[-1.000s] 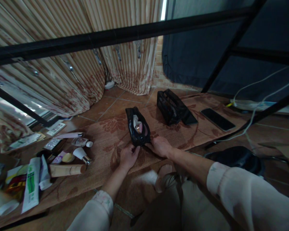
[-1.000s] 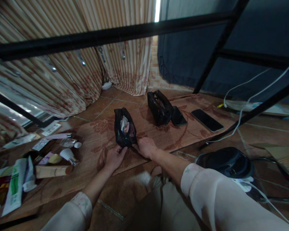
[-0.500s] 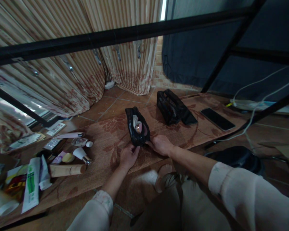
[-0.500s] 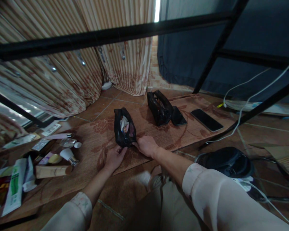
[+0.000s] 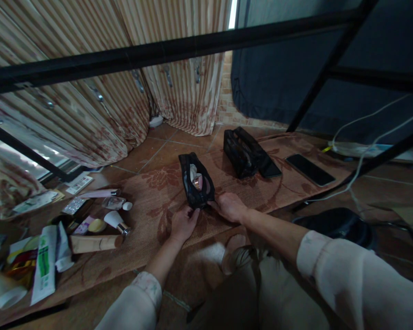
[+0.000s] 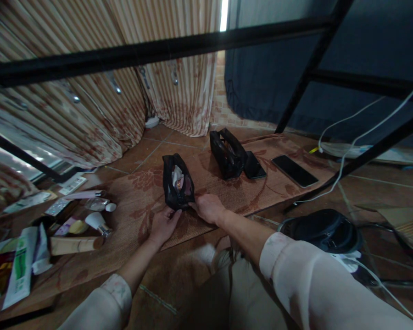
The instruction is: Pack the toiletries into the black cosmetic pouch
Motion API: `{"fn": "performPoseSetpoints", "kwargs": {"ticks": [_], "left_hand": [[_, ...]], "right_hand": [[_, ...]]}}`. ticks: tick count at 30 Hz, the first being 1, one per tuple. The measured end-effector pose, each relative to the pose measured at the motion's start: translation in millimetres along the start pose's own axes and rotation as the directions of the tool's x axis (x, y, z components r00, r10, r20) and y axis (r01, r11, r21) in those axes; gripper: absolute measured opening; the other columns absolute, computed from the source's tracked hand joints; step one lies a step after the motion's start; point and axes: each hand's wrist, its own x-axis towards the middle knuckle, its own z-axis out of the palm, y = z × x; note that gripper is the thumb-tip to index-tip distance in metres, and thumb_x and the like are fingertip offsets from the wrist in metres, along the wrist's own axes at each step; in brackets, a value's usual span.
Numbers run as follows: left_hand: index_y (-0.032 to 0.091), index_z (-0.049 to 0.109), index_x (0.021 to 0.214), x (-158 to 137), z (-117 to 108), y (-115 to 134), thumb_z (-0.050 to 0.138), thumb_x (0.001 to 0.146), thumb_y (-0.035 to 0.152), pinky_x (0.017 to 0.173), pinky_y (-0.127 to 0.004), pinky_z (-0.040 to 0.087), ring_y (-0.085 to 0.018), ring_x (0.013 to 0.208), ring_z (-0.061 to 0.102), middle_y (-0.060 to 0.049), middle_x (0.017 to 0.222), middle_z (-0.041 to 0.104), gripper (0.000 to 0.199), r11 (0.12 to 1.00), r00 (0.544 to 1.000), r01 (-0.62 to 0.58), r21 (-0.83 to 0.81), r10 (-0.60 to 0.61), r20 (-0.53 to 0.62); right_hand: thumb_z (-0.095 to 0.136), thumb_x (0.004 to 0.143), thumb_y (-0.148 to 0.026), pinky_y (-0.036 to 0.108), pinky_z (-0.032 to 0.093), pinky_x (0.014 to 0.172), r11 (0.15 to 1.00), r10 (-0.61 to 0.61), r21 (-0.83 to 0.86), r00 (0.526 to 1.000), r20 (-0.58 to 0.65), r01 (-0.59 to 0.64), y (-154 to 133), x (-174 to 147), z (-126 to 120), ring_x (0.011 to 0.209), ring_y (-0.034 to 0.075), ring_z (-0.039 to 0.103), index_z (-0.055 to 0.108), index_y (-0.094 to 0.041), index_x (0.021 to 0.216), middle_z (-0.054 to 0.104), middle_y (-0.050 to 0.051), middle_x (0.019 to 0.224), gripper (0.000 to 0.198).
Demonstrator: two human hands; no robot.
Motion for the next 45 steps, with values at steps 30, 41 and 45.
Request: {"fn": "performPoseSetpoints", "kwargs": {"ticks": [30, 41, 45], "left_hand": [[0.019, 0.069, 0.086, 0.1, -2.1, 3.5, 0.052, 0.085, 0.037, 0.068, -0.026, 0.043, -0.017, 0.073, 0.062, -0.004, 0.077, 0.069, 0.025, 1.000, 1.000, 0.014, -0.006, -0.014, 0.021], [0.020, 0.070, 0.088, -0.3, -1.9, 1.9, 0.052, 0.085, 0.037, 0.068, -0.026, 0.043, -0.017, 0.075, 0.063, -0.004, 0.080, 0.071, 0.025, 1.000, 1.000, -0.017, -0.025, 0.018, 0.010], [0.019, 0.070, 0.086, -0.1, -1.0, 1.0, 0.053, 0.085, 0.038, 0.066, -0.025, 0.042, -0.016, 0.072, 0.062, -0.003, 0.077, 0.070, 0.025, 1.000, 1.000, -0.010, -0.020, 0.010, 0.002]], "right_hand": [[0.024, 0.096, -0.061, 0.028, 0.044, 0.083, 0.999, -0.025, -0.033, 0.996, -0.083, 0.022, 6.1, -1.8, -8.9, 0.101, 0.024, 0.066, 0.067, -0.017, 0.110, 0.071, 0.014, 0.108, 0.063], [0.022, 0.097, -0.058, 0.029, 0.043, 0.082, 0.998, -0.058, -0.030, 0.986, -0.156, 0.054, 11.7, -1.9, -13.5, 0.097, 0.024, 0.066, 0.066, -0.018, 0.104, 0.072, 0.012, 0.104, 0.060], [0.022, 0.099, -0.054, 0.029, 0.044, 0.078, 0.997, -0.078, -0.038, 0.981, -0.180, 0.072, 9.8, -0.7, -11.3, 0.093, 0.023, 0.067, 0.066, -0.018, 0.101, 0.072, 0.011, 0.102, 0.057]]}}
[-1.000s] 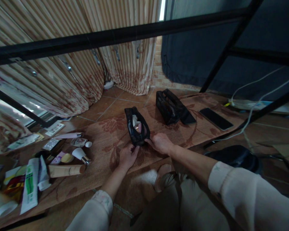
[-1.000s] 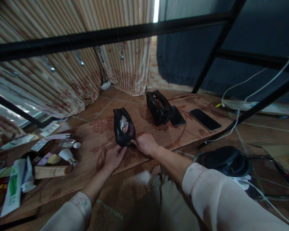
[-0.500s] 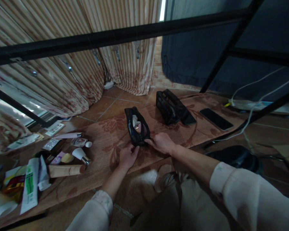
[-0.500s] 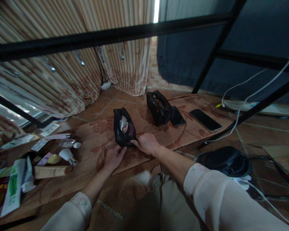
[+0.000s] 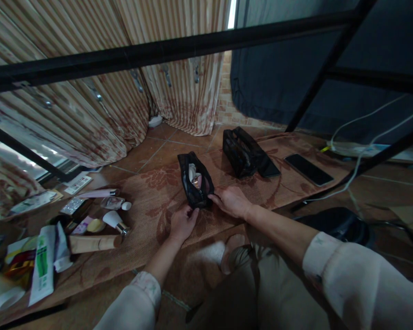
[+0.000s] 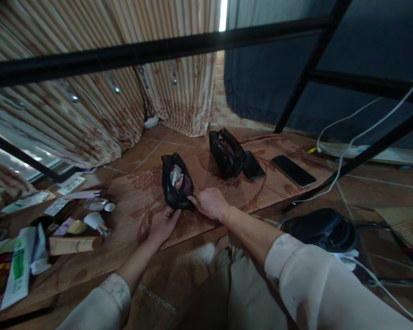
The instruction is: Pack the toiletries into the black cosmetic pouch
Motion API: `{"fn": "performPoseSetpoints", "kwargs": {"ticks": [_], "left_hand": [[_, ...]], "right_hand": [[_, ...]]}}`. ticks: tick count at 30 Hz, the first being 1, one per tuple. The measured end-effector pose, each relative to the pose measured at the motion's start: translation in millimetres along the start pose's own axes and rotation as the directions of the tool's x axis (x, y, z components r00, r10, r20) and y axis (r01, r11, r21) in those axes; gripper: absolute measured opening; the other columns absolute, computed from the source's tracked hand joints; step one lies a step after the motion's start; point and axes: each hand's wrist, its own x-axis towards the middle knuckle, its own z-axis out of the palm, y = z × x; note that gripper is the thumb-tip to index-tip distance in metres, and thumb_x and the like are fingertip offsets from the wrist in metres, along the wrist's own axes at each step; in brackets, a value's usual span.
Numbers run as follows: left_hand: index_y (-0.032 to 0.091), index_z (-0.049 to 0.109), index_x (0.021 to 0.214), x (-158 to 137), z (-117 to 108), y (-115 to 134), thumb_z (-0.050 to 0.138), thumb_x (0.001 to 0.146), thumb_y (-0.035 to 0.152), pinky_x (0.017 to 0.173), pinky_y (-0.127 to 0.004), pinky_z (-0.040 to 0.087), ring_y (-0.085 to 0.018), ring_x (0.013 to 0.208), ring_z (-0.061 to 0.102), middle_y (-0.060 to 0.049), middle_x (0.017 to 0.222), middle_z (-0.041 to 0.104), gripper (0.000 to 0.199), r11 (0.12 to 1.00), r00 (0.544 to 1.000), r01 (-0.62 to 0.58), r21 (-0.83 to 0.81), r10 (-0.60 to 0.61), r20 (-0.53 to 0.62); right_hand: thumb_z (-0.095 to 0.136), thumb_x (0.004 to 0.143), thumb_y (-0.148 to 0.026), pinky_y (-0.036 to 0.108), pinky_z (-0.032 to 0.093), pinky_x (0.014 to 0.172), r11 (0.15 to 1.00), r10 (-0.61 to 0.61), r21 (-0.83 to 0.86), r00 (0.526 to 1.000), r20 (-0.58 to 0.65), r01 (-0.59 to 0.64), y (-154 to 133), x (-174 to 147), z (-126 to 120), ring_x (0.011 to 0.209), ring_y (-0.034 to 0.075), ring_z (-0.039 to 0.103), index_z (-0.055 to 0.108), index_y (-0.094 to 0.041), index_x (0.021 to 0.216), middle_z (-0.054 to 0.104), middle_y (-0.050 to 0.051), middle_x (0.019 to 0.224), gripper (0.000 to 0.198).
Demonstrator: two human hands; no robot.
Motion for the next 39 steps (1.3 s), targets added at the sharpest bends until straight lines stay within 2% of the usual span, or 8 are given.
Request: {"fn": "performPoseSetpoints", "kwargs": {"ticks": [4, 10, 15, 22, 28, 39], "left_hand": [[0.019, 0.069, 0.085, 0.5, 0.5, -0.7, 0.052, 0.085, 0.039, 0.065, -0.025, 0.042, -0.016, 0.069, 0.061, -0.003, 0.074, 0.069, 0.026, 1.000, 1.000, 0.019, 0.011, -0.019, 0.014], [0.020, 0.069, 0.086, 0.7, 0.8, -2.3, 0.052, 0.085, 0.038, 0.066, -0.025, 0.042, -0.016, 0.070, 0.062, -0.003, 0.077, 0.070, 0.025, 1.000, 1.000, -0.020, -0.001, 0.020, -0.001], [0.019, 0.069, 0.087, 0.1, 1.4, -2.6, 0.051, 0.086, 0.039, 0.067, -0.026, 0.043, -0.016, 0.072, 0.063, -0.003, 0.078, 0.070, 0.026, 1.000, 1.000, 0.006, 0.006, -0.006, 0.007], [0.019, 0.069, 0.083, 0.9, 2.3, -2.6, 0.052, 0.085, 0.038, 0.067, -0.026, 0.043, -0.016, 0.070, 0.062, -0.003, 0.075, 0.070, 0.025, 1.000, 1.000, 0.020, 0.009, -0.020, 0.005], [0.019, 0.067, 0.081, 1.3, 1.9, -3.1, 0.052, 0.085, 0.038, 0.065, -0.025, 0.041, -0.015, 0.069, 0.061, -0.003, 0.073, 0.068, 0.025, 1.000, 1.000, -0.004, 0.015, 0.004, -0.003], [0.019, 0.066, 0.078, 0.9, 3.1, -4.8, 0.053, 0.085, 0.040, 0.063, -0.025, 0.040, -0.015, 0.066, 0.059, -0.001, 0.068, 0.065, 0.026, 1.000, 1.000, -0.006, 0.017, 0.007, -0.006]], "right_hand": [[0.022, 0.100, -0.052, 0.029, 0.043, 0.076, 1.000, -0.007, -0.001, 1.000, 0.009, 0.007, -2.1, 0.0, 0.2, 0.092, 0.023, 0.067, 0.065, -0.017, 0.102, 0.072, 0.012, 0.101, 0.056], [0.026, 0.101, -0.044, 0.027, 0.042, 0.076, 1.000, 0.000, 0.013, 1.000, 0.016, 0.000, -2.9, 0.4, 0.8, 0.093, 0.022, 0.067, 0.066, -0.017, 0.101, 0.072, 0.012, 0.102, 0.048], [0.025, 0.100, -0.050, 0.028, 0.041, 0.075, 1.000, -0.011, 0.016, 1.000, -0.001, 0.011, -0.5, 0.0, 2.0, 0.093, 0.022, 0.067, 0.066, -0.018, 0.098, 0.072, 0.011, 0.100, 0.052], [0.026, 0.098, -0.055, 0.029, 0.041, 0.074, 1.000, 0.020, -0.014, 0.999, -0.028, -0.021, 3.0, -2.7, -2.9, 0.090, 0.024, 0.067, 0.064, -0.019, 0.105, 0.073, 0.012, 0.096, 0.052], [0.028, 0.099, -0.047, 0.029, 0.042, 0.072, 0.999, 0.017, -0.038, 0.999, -0.039, -0.019, 0.8, -2.0, -4.6, 0.089, 0.024, 0.068, 0.062, -0.018, 0.103, 0.073, 0.012, 0.099, 0.045], [0.026, 0.100, -0.036, 0.029, 0.041, 0.070, 0.998, 0.000, -0.056, 1.000, -0.021, -0.001, -4.5, 0.2, -1.1, 0.084, 0.024, 0.068, 0.062, -0.017, 0.100, 0.073, 0.013, 0.092, 0.040]]}}
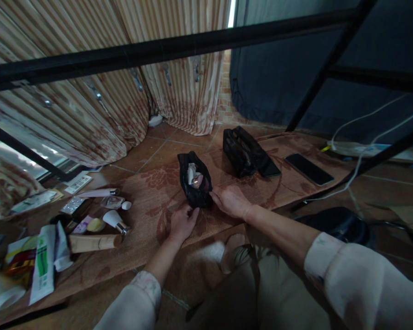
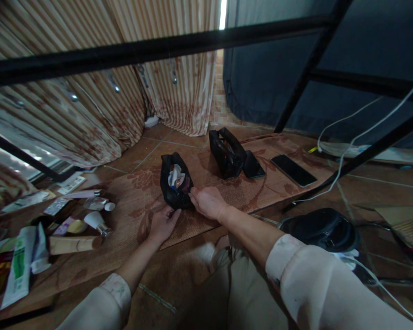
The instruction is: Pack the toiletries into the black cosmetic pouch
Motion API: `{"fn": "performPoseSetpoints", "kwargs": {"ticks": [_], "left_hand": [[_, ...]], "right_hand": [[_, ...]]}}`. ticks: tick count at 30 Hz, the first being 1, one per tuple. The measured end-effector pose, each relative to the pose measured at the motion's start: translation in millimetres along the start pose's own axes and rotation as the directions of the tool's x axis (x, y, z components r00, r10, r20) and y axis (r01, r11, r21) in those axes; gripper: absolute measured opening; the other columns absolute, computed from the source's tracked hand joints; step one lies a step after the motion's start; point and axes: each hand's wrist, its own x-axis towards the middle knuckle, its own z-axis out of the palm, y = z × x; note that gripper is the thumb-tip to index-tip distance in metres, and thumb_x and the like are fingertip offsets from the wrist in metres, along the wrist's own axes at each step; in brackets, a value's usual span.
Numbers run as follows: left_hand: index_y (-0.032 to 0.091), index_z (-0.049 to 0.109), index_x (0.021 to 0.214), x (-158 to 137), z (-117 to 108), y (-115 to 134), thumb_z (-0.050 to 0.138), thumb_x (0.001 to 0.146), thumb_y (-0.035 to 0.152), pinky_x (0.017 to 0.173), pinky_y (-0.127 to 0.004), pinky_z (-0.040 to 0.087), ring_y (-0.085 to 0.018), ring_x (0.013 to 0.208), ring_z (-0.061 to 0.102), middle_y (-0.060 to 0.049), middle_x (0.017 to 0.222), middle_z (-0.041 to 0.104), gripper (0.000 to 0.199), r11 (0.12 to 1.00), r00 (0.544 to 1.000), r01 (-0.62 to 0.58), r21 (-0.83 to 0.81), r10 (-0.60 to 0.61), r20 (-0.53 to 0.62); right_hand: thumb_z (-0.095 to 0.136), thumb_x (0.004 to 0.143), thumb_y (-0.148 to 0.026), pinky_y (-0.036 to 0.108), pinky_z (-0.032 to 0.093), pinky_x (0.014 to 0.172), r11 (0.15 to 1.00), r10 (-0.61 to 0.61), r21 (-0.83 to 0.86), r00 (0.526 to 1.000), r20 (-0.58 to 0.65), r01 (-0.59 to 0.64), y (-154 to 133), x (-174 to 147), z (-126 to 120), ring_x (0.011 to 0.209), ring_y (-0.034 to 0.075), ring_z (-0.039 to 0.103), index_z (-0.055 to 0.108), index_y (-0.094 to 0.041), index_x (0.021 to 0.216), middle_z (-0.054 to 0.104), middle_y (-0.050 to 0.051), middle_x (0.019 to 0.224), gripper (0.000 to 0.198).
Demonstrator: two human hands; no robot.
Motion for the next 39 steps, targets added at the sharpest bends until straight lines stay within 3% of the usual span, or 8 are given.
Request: {"fn": "performPoseSetpoints", "kwargs": {"ticks": [12, 26, 34, 39], "left_hand": [[0.020, 0.068, 0.085, -1.3, -4.0, 6.1, 0.051, 0.086, 0.039, 0.068, -0.026, 0.043, -0.016, 0.073, 0.062, -0.003, 0.077, 0.069, 0.026, 1.000, 1.000, 0.009, -0.002, -0.008, 0.024], [0.020, 0.069, 0.088, -0.9, -4.9, 5.8, 0.052, 0.086, 0.037, 0.069, -0.026, 0.044, -0.016, 0.075, 0.063, -0.003, 0.079, 0.070, 0.024, 1.000, 0.999, -0.008, -0.007, 0.008, 0.031], [0.019, 0.067, 0.081, -0.3, -3.4, 5.7, 0.053, 0.085, 0.037, 0.067, -0.026, 0.042, -0.016, 0.072, 0.062, -0.003, 0.076, 0.069, 0.023, 0.999, 1.000, 0.020, 0.026, -0.021, 0.019], [0.019, 0.066, 0.080, -0.6, -4.0, 7.5, 0.053, 0.084, 0.037, 0.067, -0.026, 0.041, -0.016, 0.071, 0.061, -0.003, 0.075, 0.068, 0.022, 0.999, 0.999, 0.031, 0.026, -0.031, 0.014]], "right_hand": [[0.030, 0.099, -0.045, 0.028, 0.038, 0.073, 0.996, 0.009, 0.094, 0.998, -0.065, -0.003, 5.2, -6.3, -10.8, 0.091, 0.022, 0.066, 0.061, -0.019, 0.104, 0.072, 0.009, 0.099, 0.040], [0.029, 0.099, -0.036, 0.028, 0.036, 0.068, 0.997, 0.026, 0.069, 0.996, -0.083, -0.020, -2.2, -0.6, -7.4, 0.082, 0.022, 0.066, 0.064, -0.017, 0.100, 0.073, 0.011, 0.093, 0.039], [0.030, 0.100, -0.037, 0.026, 0.038, 0.074, 0.992, -0.005, 0.124, 0.993, -0.115, 0.019, 0.9, -3.4, -9.7, 0.089, 0.019, 0.065, 0.065, -0.019, 0.094, 0.073, 0.008, 0.095, 0.040], [0.037, 0.097, -0.047, 0.028, 0.041, 0.074, 0.997, -0.008, 0.080, 1.000, 0.001, 0.007, 6.1, -4.8, -6.7, 0.090, 0.022, 0.067, 0.064, -0.019, 0.101, 0.073, 0.010, 0.096, 0.040]]}}
